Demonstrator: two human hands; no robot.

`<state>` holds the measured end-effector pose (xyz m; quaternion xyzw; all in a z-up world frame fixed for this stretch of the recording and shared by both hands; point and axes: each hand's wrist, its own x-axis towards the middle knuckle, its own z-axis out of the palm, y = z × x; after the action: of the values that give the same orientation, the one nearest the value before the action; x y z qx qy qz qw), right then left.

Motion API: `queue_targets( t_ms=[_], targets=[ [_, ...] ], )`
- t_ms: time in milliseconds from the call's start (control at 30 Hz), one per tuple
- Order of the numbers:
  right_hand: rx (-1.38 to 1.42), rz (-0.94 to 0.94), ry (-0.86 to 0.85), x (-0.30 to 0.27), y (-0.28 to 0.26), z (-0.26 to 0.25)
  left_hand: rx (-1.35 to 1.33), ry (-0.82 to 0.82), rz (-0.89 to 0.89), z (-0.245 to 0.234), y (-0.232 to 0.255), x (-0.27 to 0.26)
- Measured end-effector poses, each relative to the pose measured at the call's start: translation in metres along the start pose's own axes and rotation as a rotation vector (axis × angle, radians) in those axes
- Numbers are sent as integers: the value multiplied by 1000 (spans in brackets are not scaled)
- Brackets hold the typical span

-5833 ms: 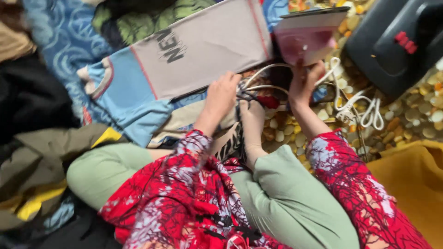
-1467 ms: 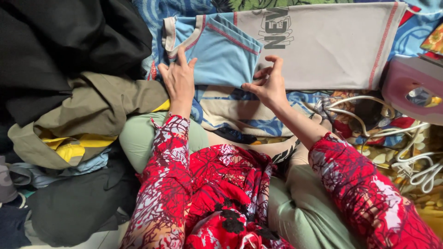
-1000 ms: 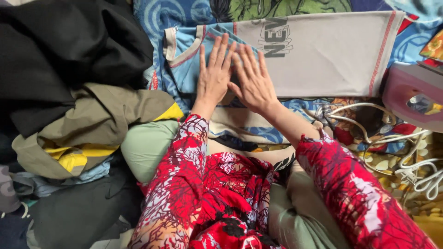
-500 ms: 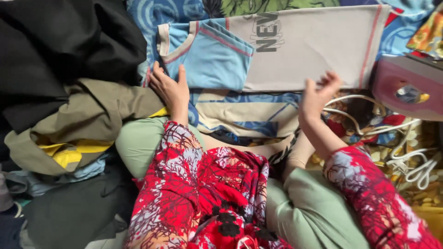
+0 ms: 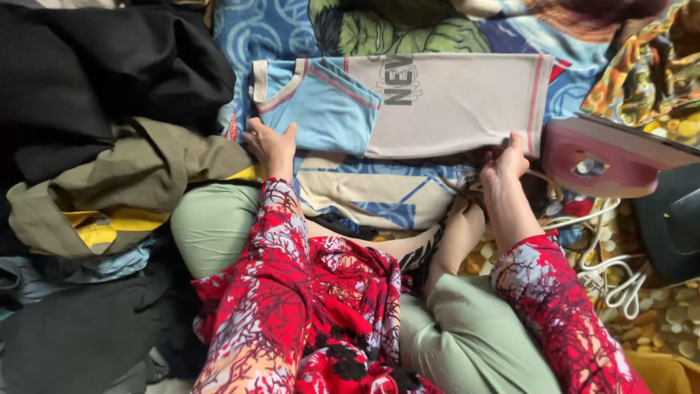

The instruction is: Ironing and folding various articles of clothing on a bed surface.

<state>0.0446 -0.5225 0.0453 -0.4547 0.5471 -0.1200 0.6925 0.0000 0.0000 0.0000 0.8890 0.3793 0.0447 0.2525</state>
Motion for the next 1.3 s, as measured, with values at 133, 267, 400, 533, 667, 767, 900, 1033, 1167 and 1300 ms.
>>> queue_targets(
  t_ms=[133,267,400,533,667,767,900,1033,1167,1300],
  targets=[
    [83,62,-4,52,-5,-9,-604,-130,-251,6,3,22],
    [198,149,-439,2,-57,18,-1236,-591,-739,-64,62,21],
    [219,-42,-776,-40,-127,63,-1642,-755,-680,-66,69,35],
    [308,-225,-1012,-9,-174,92,-1773,-647,-425,-117,118,19],
    [455,-82,-1056,-4,-197,95,-1697,-477,-429,-152,152,-46],
    [500,-57,-847,1,-187,89,-1498,-473,-353,-102,103,-86],
    [-135,-303,-209,51,-151,86,-1159,-550,-428,-54,63,-128],
    [-426,-1151,-208,57,-130,90,-1048,-360,-140,-33,47,-142],
    [-553,-1228,-509,-35,-85,71,-633,-8,-163,-53,102,-157],
    [-452,-695,-510,-108,-3,-15,-724,-133,309,-50,184,-207]
  ],
)
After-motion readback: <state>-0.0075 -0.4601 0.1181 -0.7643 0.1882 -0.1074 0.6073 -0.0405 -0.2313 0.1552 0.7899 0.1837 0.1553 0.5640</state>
